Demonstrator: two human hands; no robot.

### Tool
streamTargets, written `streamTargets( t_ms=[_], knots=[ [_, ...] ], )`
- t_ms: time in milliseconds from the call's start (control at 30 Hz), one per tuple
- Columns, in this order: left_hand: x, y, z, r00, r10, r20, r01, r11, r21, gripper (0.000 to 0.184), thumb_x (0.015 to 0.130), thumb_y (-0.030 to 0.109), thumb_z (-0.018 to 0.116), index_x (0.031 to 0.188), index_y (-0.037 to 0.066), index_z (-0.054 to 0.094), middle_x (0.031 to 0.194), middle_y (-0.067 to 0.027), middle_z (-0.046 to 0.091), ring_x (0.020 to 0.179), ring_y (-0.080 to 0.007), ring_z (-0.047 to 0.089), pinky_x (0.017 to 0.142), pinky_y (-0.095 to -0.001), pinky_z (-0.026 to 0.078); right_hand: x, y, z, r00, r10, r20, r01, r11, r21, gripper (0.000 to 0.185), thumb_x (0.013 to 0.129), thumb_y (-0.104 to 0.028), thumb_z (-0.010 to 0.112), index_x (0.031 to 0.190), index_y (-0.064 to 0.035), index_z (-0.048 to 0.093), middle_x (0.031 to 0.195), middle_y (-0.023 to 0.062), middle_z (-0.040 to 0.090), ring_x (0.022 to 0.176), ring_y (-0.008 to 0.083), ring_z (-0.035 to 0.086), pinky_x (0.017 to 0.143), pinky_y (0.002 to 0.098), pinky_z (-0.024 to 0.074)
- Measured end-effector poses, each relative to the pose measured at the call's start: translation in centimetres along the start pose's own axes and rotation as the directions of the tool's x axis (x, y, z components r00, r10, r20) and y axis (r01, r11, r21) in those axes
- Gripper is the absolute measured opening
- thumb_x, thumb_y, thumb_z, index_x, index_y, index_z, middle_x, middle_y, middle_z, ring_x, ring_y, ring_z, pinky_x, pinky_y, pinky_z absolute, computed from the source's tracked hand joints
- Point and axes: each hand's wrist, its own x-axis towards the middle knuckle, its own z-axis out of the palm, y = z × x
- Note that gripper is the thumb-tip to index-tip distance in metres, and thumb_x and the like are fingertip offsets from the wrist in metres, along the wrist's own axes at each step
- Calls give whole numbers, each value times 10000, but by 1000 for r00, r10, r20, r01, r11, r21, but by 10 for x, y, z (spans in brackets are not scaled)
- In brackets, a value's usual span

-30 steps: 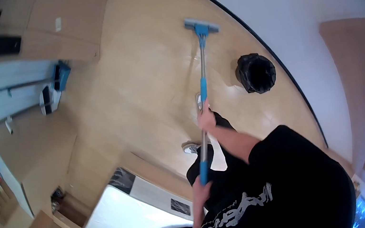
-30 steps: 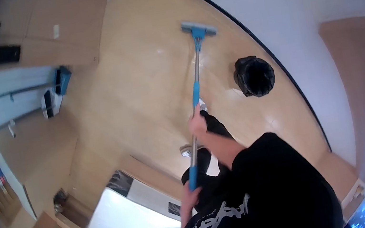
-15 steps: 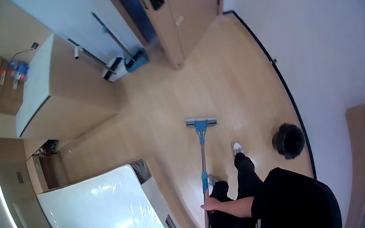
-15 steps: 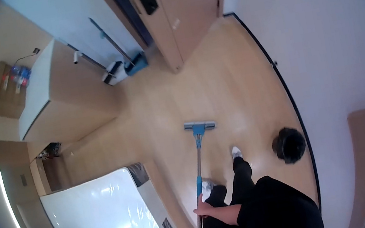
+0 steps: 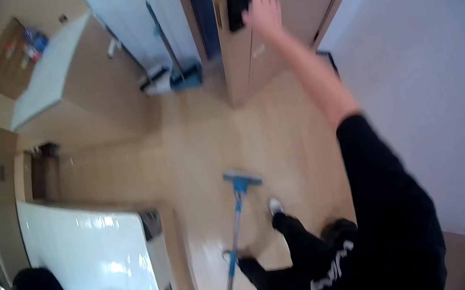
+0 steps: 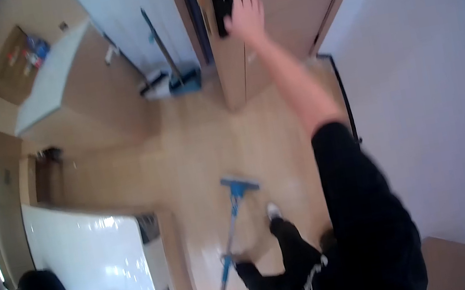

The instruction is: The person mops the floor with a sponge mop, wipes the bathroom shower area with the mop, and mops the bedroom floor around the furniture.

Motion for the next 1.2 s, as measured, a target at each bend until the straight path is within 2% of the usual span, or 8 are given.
streamTargets(
  t_ms=[100, 267, 433, 567, 633, 700, 967, 1200],
  knots=[
    [-9, -16, 36, 990, -118, 71, 120, 992, -28, 248, 644, 199, 689, 685, -4, 553, 575, -102, 543, 429, -165, 526, 398, -291, 432, 48, 16, -6, 815, -73, 575, 113, 993, -34, 424, 561, -179, 655, 951, -70, 527, 1005, 149, 517, 996, 292, 464, 821, 390, 420],
    [-12, 6, 45, 948, -216, 231, 242, 966, -88, 274, 656, 231, 695, 650, -2, 552, 553, -82, 535, 425, -164, 519, 394, -294, 445, 39, 26, 28, 935, -37, 354, 76, 992, -99, 276, 618, -119, 560, 865, -1, 531, 894, 144, 543, 927, 288, 482, 739, 383, 447],
    [-39, 29, 39, 987, -149, 68, 147, 989, 25, 293, 666, 243, 669, 581, -5, 539, 479, -73, 508, 383, -150, 500, 365, -283, 422, 14, 45, -19, 902, -52, 428, 86, 995, -59, 292, 610, -122, 559, 872, 3, 523, 901, 151, 533, 914, 271, 486, 735, 348, 458],
    [-49, 33, 58, 982, -171, 77, 175, 983, -51, 243, 649, 199, 647, 573, -9, 548, 466, -74, 508, 369, -157, 503, 358, -284, 423, -43, 103, -47, 968, -186, 170, 212, 965, -154, 441, 572, -207, 661, 930, 2, 511, 994, 154, 519, 1022, 278, 455, 833, 332, 411],
    [-45, 29, 67, 975, -201, 92, 203, 979, -13, 234, 655, 185, 644, 590, -16, 543, 484, -89, 523, 389, -167, 524, 372, -291, 441, -58, 136, -84, 907, -109, 406, 138, 989, -45, 461, 613, -255, 620, 987, -9, 505, 1044, 151, 505, 1083, 300, 401, 914, 414, 327],
    [-43, 25, 71, 947, -242, 210, 261, 963, -68, 236, 666, 191, 652, 637, -19, 547, 523, -108, 544, 415, -183, 544, 384, -299, 452, -82, 158, -125, 944, -200, 263, 202, 979, 19, 443, 602, -242, 636, 948, 9, 520, 1012, 189, 518, 1076, 340, 404, 899, 402, 346],
    [-18, 44, 58, 986, -156, 60, 155, 988, 22, 256, 647, 194, 648, 605, -29, 529, 491, -103, 525, 398, -174, 525, 354, -293, 421, -188, 262, -251, 934, 117, 336, -101, 993, -65, 440, 563, -92, 685, 970, -31, 527, 950, 161, 539, 924, 337, 466, 807, 399, 367],
    [-17, 53, 29, 991, -132, 19, 131, 991, 41, 214, 665, 168, 635, 597, -15, 547, 472, -82, 510, 379, -161, 493, 358, -293, 393, -202, 321, -378, 497, 688, 529, -811, 585, 1, 329, 697, -108, 648, 981, -2, 519, 999, 63, 539, 921, 161, 488, 836, 279, 354]
  ],
)
